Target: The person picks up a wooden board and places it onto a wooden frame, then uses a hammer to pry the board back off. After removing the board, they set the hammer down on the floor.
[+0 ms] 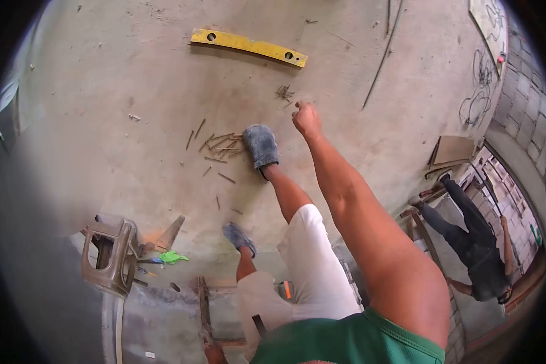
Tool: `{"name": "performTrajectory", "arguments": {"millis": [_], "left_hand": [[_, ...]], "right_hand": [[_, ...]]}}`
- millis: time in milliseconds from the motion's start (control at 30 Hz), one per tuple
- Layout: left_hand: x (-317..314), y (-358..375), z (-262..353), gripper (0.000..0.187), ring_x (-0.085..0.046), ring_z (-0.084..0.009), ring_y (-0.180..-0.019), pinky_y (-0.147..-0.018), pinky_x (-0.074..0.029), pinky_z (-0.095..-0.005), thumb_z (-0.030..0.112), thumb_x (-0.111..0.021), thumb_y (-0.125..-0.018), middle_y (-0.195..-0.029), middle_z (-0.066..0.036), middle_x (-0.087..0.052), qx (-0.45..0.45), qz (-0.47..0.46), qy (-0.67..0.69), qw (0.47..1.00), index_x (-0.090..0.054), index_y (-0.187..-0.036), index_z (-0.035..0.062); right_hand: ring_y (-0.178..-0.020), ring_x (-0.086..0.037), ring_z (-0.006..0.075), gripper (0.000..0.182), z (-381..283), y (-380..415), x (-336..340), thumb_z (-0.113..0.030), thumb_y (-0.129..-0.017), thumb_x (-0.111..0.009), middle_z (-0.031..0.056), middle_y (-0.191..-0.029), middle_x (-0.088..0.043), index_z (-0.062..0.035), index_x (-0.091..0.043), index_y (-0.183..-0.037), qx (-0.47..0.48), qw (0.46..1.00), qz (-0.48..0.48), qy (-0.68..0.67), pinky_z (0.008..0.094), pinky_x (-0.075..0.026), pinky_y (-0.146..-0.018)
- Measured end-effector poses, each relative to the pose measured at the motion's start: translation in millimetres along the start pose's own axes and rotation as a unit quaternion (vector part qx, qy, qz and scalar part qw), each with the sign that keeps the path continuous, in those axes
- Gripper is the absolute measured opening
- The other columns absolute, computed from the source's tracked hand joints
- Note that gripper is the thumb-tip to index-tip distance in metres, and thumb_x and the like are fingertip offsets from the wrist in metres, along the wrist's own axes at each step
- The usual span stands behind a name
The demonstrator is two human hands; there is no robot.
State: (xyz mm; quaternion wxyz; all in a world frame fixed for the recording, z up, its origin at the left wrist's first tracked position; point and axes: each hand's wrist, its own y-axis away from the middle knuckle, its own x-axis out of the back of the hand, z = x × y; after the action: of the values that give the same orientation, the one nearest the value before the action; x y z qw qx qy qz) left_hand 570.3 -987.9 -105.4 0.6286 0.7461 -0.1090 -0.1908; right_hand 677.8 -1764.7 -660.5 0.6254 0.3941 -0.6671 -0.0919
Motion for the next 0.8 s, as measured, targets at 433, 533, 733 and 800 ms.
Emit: {"name": "performTrajectory", "arguments": {"millis": [433, 533, 733, 800], "left_hand": [[44, 16, 181, 0.025, -0.053, -0.019, -0.051, -0.049, -0.047, -0.0341, 0.014, -0.066, -0.08, -0.063, -0.011, -0.052, 0.408, -0.137, 0.514, 0.742, -0.051, -0.095, 0.0], [89, -3, 203, 0.028, -0.052, -0.0167, -0.049, -0.047, -0.045, -0.0338, 0.011, -0.071, -0.077, -0.063, -0.01, -0.052, 0.424, -0.11, 0.542, 0.718, -0.052, -0.093, -0.0002], [82, -18, 188, 0.025, -0.055, -0.0181, -0.055, -0.049, -0.044, -0.0347, 0.014, -0.069, -0.075, -0.068, -0.009, -0.058, 0.27, -0.03, 0.662, 0.698, -0.055, -0.087, -0.0024], [130, -6, 207, 0.034, -0.056, -0.0172, -0.058, -0.053, -0.046, -0.034, 0.019, -0.07, -0.074, -0.073, -0.008, -0.06, 0.233, 0.071, 0.548, 0.801, -0.057, -0.096, -0.003]], "right_hand": [[-0.09, -0.06, 0.0345, 0.019, 22, -76, -106, -0.019, -0.082, -0.06, 0.0181, -0.092, -0.062, -0.0029, -0.057, -0.092, 0.117, 0.988, 0.009, 0.097, 0.0443, -0.048, -0.078], [-0.08, -0.063, 0.0337, 0.018, 20, -53, -94, -0.017, -0.083, -0.057, 0.0184, -0.083, -0.064, -0.0006, -0.058, -0.089, 0.115, 0.993, 0.006, 0.016, 0.0433, -0.05, -0.071], [-0.054, -0.059, 0.0199, 0.025, 43, 39, 9, -0.021, -0.087, -0.058, 0.0124, -0.069, -0.064, -0.0028, -0.061, -0.104, 0.125, 0.984, -0.089, -0.087, 0.0336, -0.048, -0.051], [-0.052, -0.055, 0.0146, 0.025, 83, 72, 40, -0.019, -0.088, -0.057, 0.0076, -0.066, -0.06, -0.0053, -0.061, -0.107, 0.214, 0.97, -0.093, -0.06, 0.0299, -0.044, -0.046]]}}
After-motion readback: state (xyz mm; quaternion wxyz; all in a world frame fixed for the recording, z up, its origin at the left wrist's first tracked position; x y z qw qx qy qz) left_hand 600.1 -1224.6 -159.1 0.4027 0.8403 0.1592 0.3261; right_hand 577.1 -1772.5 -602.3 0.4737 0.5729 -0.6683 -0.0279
